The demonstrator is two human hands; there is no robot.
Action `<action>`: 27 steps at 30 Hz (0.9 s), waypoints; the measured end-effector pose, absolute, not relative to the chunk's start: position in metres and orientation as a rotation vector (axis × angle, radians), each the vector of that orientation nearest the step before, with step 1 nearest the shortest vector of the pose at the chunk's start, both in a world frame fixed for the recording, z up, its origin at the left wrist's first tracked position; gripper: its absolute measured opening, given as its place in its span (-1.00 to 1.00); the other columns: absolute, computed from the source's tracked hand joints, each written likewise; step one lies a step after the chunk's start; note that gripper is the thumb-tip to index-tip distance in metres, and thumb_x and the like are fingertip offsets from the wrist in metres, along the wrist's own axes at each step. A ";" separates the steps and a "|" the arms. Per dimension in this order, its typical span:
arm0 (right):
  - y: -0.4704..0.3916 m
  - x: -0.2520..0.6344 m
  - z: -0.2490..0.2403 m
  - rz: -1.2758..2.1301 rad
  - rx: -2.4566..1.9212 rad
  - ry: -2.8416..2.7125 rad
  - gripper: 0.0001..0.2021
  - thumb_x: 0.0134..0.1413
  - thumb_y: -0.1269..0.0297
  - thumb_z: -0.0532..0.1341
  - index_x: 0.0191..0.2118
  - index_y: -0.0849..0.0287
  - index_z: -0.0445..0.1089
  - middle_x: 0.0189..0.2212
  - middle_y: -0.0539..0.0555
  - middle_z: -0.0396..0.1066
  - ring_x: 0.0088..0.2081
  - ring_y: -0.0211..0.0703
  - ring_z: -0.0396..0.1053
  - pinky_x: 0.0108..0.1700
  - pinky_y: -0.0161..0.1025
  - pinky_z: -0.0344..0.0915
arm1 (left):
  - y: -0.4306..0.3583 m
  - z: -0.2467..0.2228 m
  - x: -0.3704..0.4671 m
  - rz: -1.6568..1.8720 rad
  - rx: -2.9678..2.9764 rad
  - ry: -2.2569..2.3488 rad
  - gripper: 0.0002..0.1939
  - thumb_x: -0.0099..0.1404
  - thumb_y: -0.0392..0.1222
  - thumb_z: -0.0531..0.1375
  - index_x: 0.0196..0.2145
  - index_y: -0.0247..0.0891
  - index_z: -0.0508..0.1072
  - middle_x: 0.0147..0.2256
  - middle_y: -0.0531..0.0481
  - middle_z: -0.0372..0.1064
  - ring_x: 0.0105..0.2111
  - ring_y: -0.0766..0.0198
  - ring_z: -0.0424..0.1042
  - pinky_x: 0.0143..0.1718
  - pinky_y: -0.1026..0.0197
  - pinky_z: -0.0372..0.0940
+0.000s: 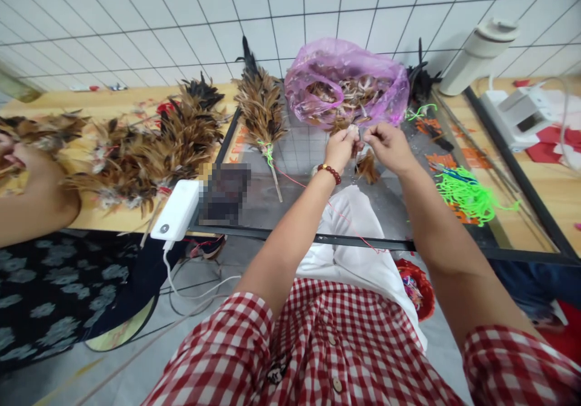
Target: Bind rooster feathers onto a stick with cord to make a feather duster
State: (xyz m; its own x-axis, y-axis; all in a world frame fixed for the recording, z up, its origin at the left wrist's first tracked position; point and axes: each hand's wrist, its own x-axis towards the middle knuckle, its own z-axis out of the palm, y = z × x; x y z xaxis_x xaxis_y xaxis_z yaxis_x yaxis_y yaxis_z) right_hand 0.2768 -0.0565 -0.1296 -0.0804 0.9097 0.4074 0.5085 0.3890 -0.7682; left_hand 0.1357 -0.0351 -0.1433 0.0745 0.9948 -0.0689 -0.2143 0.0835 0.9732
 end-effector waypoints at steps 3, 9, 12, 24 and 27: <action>-0.059 0.273 -0.125 0.387 -1.332 -1.721 -0.76 0.24 0.07 0.29 -0.39 0.07 0.38 -0.34 0.10 0.50 -0.19 -0.02 0.43 0.00 -0.09 0.34 | -0.042 -0.141 0.136 1.087 1.017 1.004 -0.63 0.53 -0.15 0.16 -0.48 -0.24 0.35 -0.62 0.16 0.23 -0.60 0.45 0.27 -0.42 0.31 0.22; -0.055 0.278 -0.134 0.274 -1.297 -1.731 -0.72 0.30 0.00 0.24 -0.36 0.07 0.38 -0.35 0.09 0.50 -0.24 -0.04 0.42 -0.04 -0.09 0.35 | -0.048 -0.140 0.137 1.053 1.081 0.989 -0.65 0.46 -0.13 0.26 -0.50 -0.26 0.40 -0.65 0.19 0.18 -0.60 0.49 0.20 -0.48 0.38 0.13; -0.049 0.280 -0.146 0.212 -1.298 -1.694 -0.70 0.30 -0.03 0.23 -0.32 0.09 0.40 -0.32 0.10 0.51 -0.23 -0.05 0.43 -0.05 -0.07 0.38 | -0.048 -0.137 0.138 1.050 1.010 0.963 -0.65 0.41 -0.18 0.32 -0.52 -0.28 0.39 -0.63 0.19 0.19 -0.60 0.52 0.19 -0.48 0.41 0.13; 0.061 0.296 -0.131 0.132 -2.008 -1.594 -0.87 0.12 0.30 0.33 -0.26 0.23 0.60 -0.26 0.28 0.59 -0.03 0.22 0.53 0.09 0.14 0.41 | -0.035 -0.135 0.126 1.382 0.404 0.839 -0.62 0.58 -0.28 0.04 -0.46 -0.24 0.28 -0.64 0.25 0.04 -0.69 0.51 0.13 -0.54 0.36 0.12; 0.080 0.282 -0.135 0.254 -2.110 -1.538 -0.80 0.15 0.18 0.34 -0.28 0.23 0.58 -0.24 0.31 0.58 0.00 0.22 0.54 0.10 0.12 0.41 | -0.036 -0.134 0.125 1.399 0.344 0.830 -0.60 0.59 -0.30 0.03 -0.48 -0.25 0.27 -0.65 0.24 0.04 -0.68 0.50 0.14 -0.53 0.34 0.14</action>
